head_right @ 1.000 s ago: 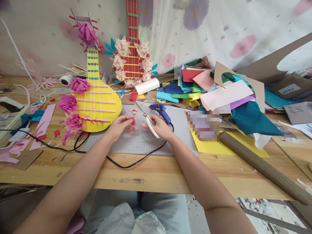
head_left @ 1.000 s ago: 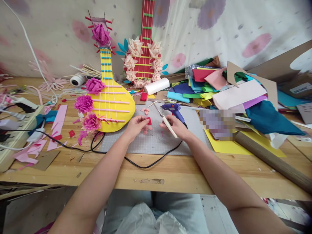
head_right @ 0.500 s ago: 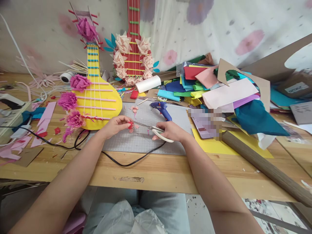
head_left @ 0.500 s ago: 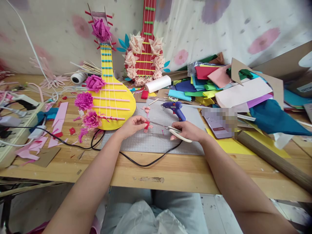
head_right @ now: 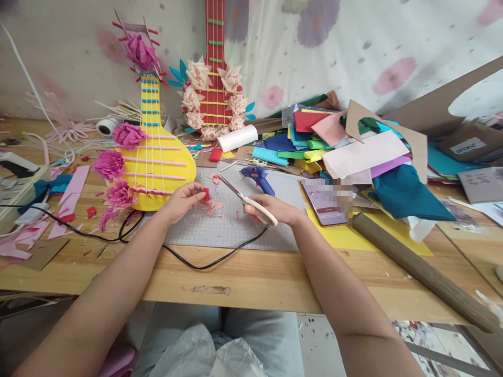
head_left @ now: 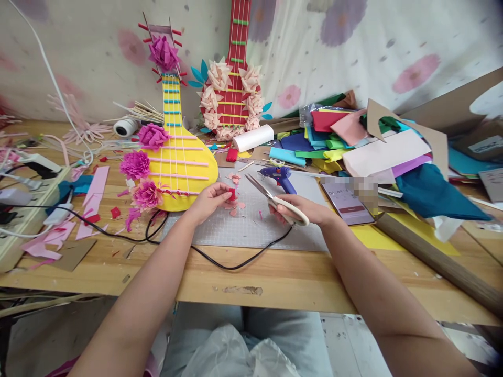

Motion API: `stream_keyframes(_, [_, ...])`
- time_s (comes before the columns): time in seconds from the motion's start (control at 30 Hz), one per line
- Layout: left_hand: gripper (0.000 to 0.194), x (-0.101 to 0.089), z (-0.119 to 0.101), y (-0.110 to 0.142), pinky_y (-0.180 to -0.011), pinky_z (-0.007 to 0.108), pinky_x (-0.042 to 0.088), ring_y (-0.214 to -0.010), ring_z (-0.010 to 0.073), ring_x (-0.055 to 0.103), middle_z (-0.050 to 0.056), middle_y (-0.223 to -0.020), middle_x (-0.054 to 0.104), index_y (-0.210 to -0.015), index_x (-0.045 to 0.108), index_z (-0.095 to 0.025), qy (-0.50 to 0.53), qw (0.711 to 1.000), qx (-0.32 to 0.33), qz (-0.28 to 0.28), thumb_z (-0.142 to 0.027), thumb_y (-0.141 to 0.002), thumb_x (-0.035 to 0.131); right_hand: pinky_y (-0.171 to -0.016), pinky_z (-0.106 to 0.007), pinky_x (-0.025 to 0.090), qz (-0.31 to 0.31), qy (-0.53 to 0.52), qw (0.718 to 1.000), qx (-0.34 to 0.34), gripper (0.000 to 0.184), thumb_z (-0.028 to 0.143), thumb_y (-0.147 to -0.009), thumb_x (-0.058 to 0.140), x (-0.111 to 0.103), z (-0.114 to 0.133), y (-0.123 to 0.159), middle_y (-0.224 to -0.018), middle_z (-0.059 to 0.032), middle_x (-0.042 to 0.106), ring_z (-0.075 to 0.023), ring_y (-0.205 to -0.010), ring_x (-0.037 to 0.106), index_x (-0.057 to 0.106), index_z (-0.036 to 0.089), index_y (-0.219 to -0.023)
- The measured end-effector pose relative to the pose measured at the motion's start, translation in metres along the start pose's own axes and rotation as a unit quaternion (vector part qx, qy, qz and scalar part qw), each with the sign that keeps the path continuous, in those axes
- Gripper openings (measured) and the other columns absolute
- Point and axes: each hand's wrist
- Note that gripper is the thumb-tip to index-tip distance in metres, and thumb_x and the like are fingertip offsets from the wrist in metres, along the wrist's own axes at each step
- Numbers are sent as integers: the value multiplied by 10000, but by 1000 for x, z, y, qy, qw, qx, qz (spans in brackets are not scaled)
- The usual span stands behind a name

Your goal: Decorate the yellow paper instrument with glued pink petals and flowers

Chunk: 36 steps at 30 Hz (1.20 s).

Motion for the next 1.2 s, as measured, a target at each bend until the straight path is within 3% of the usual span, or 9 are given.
stream_keyframes(0.13, [351, -1, -1, 1, -615, 295, 537, -626, 112, 603, -19, -710, 590, -822, 539, -146, 15, 999, 20, -24, -335, -603, 738, -583, -241, 463, 91, -34, 995, 14, 566, 666, -805, 348, 1, 10, -6, -735, -39, 548, -123, -656, 543, 527, 141, -918])
stream_keyframes(0.3, [336, -1, -2, 2, -588, 293, 547, -676, 118, 590, 0, -776, 582, -871, 550, -145, 18, 999, 24, -34, -321, -634, 711, -550, -244, 481, 167, -92, 980, 51, 604, 697, -782, 348, 3, 13, -11, -725, -30, 540, -113, -614, 536, 543, 136, -893])
stream_keyframes(1.2, [359, -2, 5, 0, -587, 277, 551, -734, 132, 595, 12, -793, 586, -894, 566, -149, 37, 998, 24, -38, -339, -631, 719, -498, -248, 456, 167, -111, 977, 78, 626, 720, -767, 332, 6, 14, -15, -625, -17, 546, -113, -549, 527, 590, 154, -829])
Point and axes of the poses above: each hand's wrist, its own y-axis away from the middle knuckle, its own x-axis out of the palm, z = x × y
